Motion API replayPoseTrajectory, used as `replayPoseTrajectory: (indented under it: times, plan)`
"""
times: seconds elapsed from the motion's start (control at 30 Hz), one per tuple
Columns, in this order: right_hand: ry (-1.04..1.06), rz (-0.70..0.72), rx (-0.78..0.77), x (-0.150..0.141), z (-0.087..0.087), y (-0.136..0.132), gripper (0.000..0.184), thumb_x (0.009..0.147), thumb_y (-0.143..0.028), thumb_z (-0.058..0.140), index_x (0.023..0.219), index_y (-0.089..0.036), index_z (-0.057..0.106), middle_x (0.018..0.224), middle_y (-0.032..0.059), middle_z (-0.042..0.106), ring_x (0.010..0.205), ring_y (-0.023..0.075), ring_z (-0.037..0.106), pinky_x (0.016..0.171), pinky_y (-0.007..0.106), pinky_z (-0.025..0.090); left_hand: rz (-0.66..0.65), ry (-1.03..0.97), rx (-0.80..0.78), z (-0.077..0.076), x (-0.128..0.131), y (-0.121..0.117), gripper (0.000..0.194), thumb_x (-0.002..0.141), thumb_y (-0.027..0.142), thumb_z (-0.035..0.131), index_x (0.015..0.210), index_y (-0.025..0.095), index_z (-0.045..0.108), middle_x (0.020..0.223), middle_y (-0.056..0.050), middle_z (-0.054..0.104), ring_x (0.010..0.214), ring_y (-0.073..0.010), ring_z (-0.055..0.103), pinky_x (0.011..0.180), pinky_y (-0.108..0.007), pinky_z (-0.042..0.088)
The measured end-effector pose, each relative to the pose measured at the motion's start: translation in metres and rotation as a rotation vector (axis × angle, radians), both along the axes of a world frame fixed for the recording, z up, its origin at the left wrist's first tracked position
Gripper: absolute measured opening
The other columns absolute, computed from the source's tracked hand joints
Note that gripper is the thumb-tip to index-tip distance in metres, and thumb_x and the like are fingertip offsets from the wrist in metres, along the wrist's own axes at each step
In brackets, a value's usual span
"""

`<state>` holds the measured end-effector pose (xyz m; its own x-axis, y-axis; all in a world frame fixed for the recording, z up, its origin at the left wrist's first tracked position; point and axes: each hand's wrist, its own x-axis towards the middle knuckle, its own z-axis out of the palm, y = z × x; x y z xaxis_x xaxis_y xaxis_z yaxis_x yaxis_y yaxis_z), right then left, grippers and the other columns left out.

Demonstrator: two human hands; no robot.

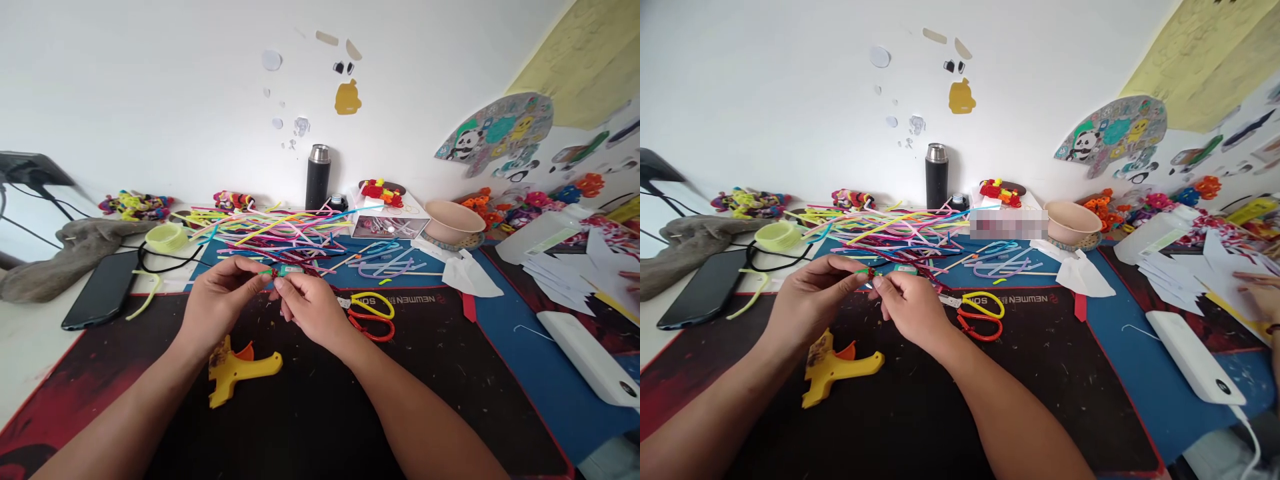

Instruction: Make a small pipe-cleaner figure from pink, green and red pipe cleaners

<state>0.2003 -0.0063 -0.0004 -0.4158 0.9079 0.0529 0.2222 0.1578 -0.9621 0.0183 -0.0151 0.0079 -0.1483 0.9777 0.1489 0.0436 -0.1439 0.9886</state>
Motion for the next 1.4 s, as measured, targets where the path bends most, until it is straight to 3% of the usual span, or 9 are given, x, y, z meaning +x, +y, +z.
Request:
replayPoseTrajectory:
  times: [0.23,0.5,0.63,1.07,1.4]
  plan:
    - [-0.318,-0.028,0.270,-0.005,0.000,-0.006,0.035,0.110,-0.030,0.057,0.078,-0.020,0.064,0.068,-0.0007,0.068,0.065,0.0146,0.062,0.062,0.028,0.033,0.051,0.239,0.083,-0.006,-0.001,0.000,0.022,0.080,0.043,0.086,0.087,0.024,0.078,0.090,-0.003,0.081,0.085,-0.0234,0.074,0.082,-0.035,0.059]
    - [-0.535,0.010,0.401,-0.003,0.006,-0.007,0.022,0.108,-0.032,0.063,0.093,-0.021,0.074,0.087,0.0037,0.079,0.078,0.0185,0.070,0.067,0.030,0.034,0.075,0.554,0.127,-0.017,-0.010,0.004,0.018,0.091,0.044,0.074,0.095,0.027,0.081,0.100,-0.003,0.085,0.093,-0.0264,0.078,0.086,-0.036,0.060]
    - [-0.550,0.005,0.433,0.003,0.011,-0.004,0.027,0.110,-0.029,0.059,0.090,-0.020,0.074,0.086,0.0035,0.080,0.078,0.0177,0.070,0.067,0.029,0.035,0.081,0.598,0.148,-0.014,-0.009,0.003,0.017,0.091,0.043,0.072,0.092,0.029,0.082,0.097,-0.002,0.086,0.091,-0.0272,0.079,0.086,-0.037,0.061]
    - [-0.675,-0.050,0.562,0.013,0.008,0.006,0.033,0.111,-0.033,0.057,0.087,-0.020,0.075,0.087,0.0040,0.081,0.076,0.0177,0.070,0.064,0.033,0.027,-0.070,0.709,0.205,-0.012,-0.006,0.005,0.016,0.089,0.034,0.066,0.088,0.029,0.081,0.092,-0.002,0.085,0.085,-0.0255,0.079,0.082,-0.033,0.060]
    - [-0.465,-0.114,0.554,0.018,0.009,0.009,0.024,0.107,-0.030,0.066,0.089,-0.021,0.079,0.086,0.0013,0.081,0.076,0.0160,0.069,0.070,0.029,0.037,-0.207,0.561,0.076,-0.007,-0.009,0.003,0.013,0.088,0.037,0.073,0.087,0.026,0.081,0.085,0.000,0.083,0.076,-0.0215,0.075,0.072,-0.029,0.057]
